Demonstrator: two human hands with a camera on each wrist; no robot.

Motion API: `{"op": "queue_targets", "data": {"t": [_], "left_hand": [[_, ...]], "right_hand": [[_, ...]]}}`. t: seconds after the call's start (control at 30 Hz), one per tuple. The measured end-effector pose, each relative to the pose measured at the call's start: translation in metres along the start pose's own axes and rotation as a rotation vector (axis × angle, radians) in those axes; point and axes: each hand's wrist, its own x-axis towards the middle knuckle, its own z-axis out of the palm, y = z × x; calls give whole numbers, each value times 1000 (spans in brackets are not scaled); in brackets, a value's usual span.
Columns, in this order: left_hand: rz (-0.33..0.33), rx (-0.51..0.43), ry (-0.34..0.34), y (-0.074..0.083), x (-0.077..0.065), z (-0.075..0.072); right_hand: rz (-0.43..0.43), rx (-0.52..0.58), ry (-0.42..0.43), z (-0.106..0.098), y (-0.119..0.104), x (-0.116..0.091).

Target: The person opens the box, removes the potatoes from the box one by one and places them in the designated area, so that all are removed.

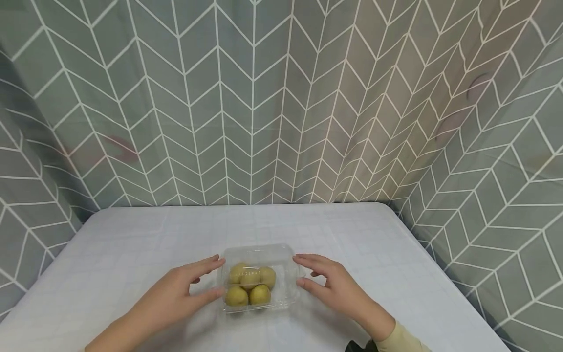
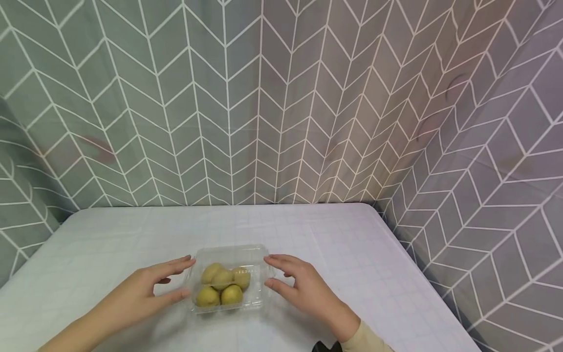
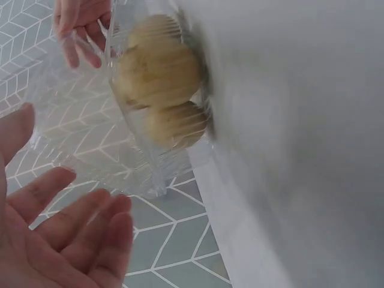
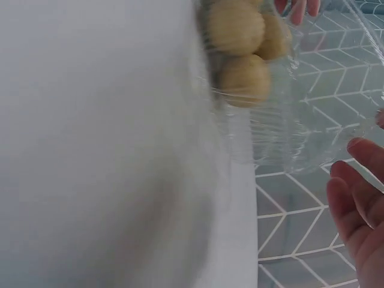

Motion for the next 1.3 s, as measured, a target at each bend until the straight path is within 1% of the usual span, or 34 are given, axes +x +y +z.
{"op": "queue_targets", "data": {"t": [0.07,0.17,0.3,0.43,0.57,0.63,0.7,0.77,0.87,1.07,1.17,1.3], "left_hand": [[-10,-12,29,0,5,-2],[-52,-48,71,-1,15,-4],[-74,-90,155,-6,27,-5],[-38,-92,248,-13,41,-3],[11,-105,309,-22,53,0],[18,-119,325,-26,58,2],[2,-134,321,-30,61,4],[-26,-142,307,-35,64,6],[-77,-157,281,-41,68,10],[-149,-219,261,-52,75,16],[-164,-201,241,-54,77,18],[-156,-136,211,-55,78,19]], "right_hand": [[-5,9,28,-3,0,7],[6,31,53,-5,0,18],[37,53,78,-4,4,32],[112,71,119,-1,10,45],[201,161,147,3,19,57],[227,206,158,6,24,62],[238,230,171,9,29,67],[240,231,183,11,34,71],[251,210,194,15,39,76],[293,148,206,25,47,79],[304,123,208,28,48,78],[310,91,179,29,46,78]]}}
